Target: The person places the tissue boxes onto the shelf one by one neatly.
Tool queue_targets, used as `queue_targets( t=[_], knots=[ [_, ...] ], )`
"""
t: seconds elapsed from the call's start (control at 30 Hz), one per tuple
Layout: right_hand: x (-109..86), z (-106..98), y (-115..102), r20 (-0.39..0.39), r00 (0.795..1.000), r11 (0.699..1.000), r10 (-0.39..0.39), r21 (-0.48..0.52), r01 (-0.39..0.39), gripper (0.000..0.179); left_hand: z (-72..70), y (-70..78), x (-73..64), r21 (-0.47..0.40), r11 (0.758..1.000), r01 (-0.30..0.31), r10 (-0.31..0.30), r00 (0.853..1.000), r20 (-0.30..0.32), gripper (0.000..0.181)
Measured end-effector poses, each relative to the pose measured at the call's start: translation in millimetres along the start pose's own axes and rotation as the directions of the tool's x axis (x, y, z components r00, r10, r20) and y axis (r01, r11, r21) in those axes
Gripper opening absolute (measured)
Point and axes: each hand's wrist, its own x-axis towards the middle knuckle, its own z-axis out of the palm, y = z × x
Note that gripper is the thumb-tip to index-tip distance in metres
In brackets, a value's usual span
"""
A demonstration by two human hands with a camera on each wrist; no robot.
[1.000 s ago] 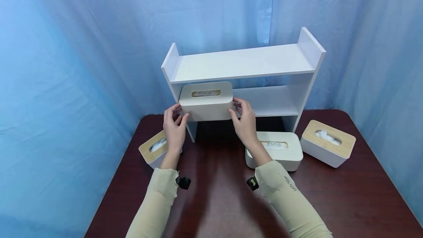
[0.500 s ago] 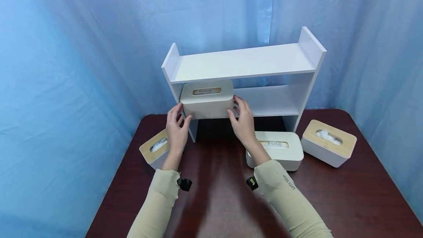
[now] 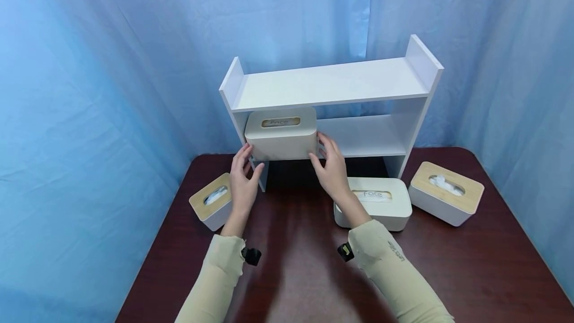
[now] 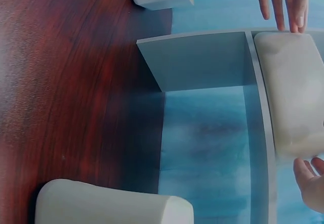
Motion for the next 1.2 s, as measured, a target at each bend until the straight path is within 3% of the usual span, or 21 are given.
queue_targets(
  t=[0.7, 1.2],
  knots=[
    [-28.9, -17.4, 14.4, 0.004, 1.0, 1.0, -0.009, -0.02, 0.009, 0.053, 11.9, -13.6, -24.4, -0.017, 1.0, 0.014, -0.014, 1.0, 0.013, 0.046],
    [-46.3, -42.0, 24.4, -0.023, 1.0, 0.994, -0.02, -0.104, 0.018, 0.052, 35.4, -16.1, -37.0, -0.035, 0.998, 0.045, -0.043, 0.997, 0.066, 0.046]
  ],
)
